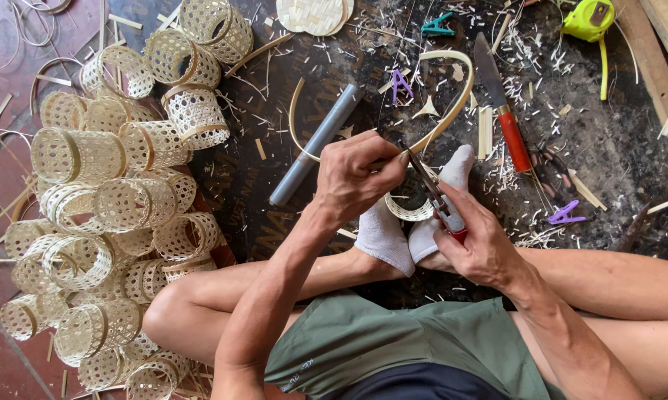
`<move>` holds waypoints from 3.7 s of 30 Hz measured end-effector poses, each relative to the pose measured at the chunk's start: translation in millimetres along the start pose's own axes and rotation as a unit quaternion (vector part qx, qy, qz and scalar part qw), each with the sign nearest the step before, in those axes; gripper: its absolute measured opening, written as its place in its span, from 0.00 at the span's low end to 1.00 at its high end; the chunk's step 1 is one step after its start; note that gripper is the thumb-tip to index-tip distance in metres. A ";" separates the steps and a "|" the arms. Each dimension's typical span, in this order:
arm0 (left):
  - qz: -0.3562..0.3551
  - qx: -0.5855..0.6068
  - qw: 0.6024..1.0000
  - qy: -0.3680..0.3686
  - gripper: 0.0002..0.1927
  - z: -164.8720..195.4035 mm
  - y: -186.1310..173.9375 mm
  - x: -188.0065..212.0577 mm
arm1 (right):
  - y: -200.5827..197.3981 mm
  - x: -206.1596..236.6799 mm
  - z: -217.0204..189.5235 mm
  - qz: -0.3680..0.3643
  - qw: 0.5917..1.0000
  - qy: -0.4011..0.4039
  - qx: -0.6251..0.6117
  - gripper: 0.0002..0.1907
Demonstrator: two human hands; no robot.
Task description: The person trims a circular woven base with scissors, then picks up a cylindrical woven basket and a thin bamboo strip. They bend the strip into a ring and attach it to the basket's rim, securing it by hand. The person continues to wrap and tuck the strip around the basket's edge.
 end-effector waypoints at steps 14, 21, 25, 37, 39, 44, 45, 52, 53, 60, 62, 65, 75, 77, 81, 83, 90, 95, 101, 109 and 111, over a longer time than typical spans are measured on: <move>-0.094 -0.348 0.929 0.085 0.04 -106.8 11.4 18.2 | -129.6 50.2 179.1 -0.040 0.879 0.323 0.348 0.30; 0.006 -0.295 0.955 0.039 0.14 -101.1 29.8 37.0 | -130.9 66.7 205.6 -0.015 0.829 0.214 0.516 0.40; -0.095 -0.140 0.985 -0.024 0.19 -90.7 74.3 40.0 | -97.3 25.1 156.2 0.056 0.914 0.175 0.362 0.10; -0.101 -0.200 0.974 0.030 0.08 -78.9 99.6 41.3 | 13.3 -43.7 72.7 -0.011 0.934 0.081 0.348 0.05; -0.107 -0.210 0.971 0.033 0.07 -78.5 100.8 37.5 | 11.6 -44.9 70.2 0.002 0.940 0.072 0.334 0.05; -0.144 -0.238 0.958 0.066 0.09 -70.0 112.5 20.2 | 12.7 -45.8 69.6 0.012 0.953 0.043 0.300 0.07; -0.159 -0.233 0.956 0.083 0.07 -67.6 118.7 16.6 | 11.6 -44.9 69.9 0.019 0.951 0.035 0.305 0.07; -0.194 -0.254 0.937 0.143 0.04 -80.9 140.4 11.2 | 19.0 -44.7 87.2 0.020 0.941 0.040 0.335 0.06; -0.188 -0.259 0.938 0.135 0.04 -83.0 141.5 13.9 | 20.6 -45.3 87.3 0.027 0.941 0.042 0.336 0.06; -0.176 -0.250 0.946 0.108 0.03 -85.4 140.1 18.1 | 14.0 -47.2 76.5 0.022 0.951 0.020 0.307 0.08; -0.189 -0.247 0.943 0.118 0.03 -86.1 136.6 17.6 | 14.5 -47.3 73.4 -0.014 0.958 -0.009 0.285 0.09; -0.201 -0.252 0.937 0.135 0.05 -85.3 136.2 20.2 | 15.8 -45.3 74.2 -0.006 0.940 0.007 0.342 0.08; -0.194 -0.228 0.951 0.075 0.11 -79.8 128.5 18.7 | 11.2 -45.8 89.8 -0.054 0.961 0.054 0.266 0.09; -0.218 -0.162 0.962 0.027 0.13 -89.7 117.5 10.2 | -0.9 -49.5 88.8 -0.060 0.983 0.028 0.173 0.18; -0.304 -0.032 0.942 -0.135 0.09 -122.6 108.1 -4.6 | -4.2 -61.7 112.6 -0.122 0.974 0.183 0.051 0.16; -0.316 -0.001 0.930 -0.185 0.09 -131.4 105.8 -6.0 | -1.3 -64.8 120.3 -0.142 0.957 0.252 0.012 0.13; -0.284 0.038 0.930 -0.230 0.11 -135.9 98.7 -6.1 | -1.2 -65.7 121.3 -0.113 0.937 0.325 -0.062 0.08; -0.279 0.073 0.917 -0.274 0.11 -132.4 92.2 0.1 | -4.1 -58.3 121.5 -0.104 0.934 0.331 -0.086 0.10; -0.240 0.120 0.908 -0.322 0.15 -123.3 75.4 37.5 | -6.4 -2.9 124.1 -0.028 0.913 0.377 -0.154 0.17; -0.206 0.145 0.895 -0.367 0.15 -133.8 81.7 52.3 | 27.8 13.8 137.2 0.018 0.897 0.385 -0.215 0.13; -0.208 0.148 0.895 -0.365 0.14 -134.4 81.1 49.1 | 26.7 11.9 135.5 0.028 0.896 0.382 -0.226 0.12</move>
Point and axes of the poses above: each hand's wrist, its own x-axis away from the middle knuckle, its own y-axis out of the palm, z = x × y, the point moved 7 cm from there along -x, towards the middle knuckle, and after that the axes turned 4 degrees about -z, right-handed, at the moved point
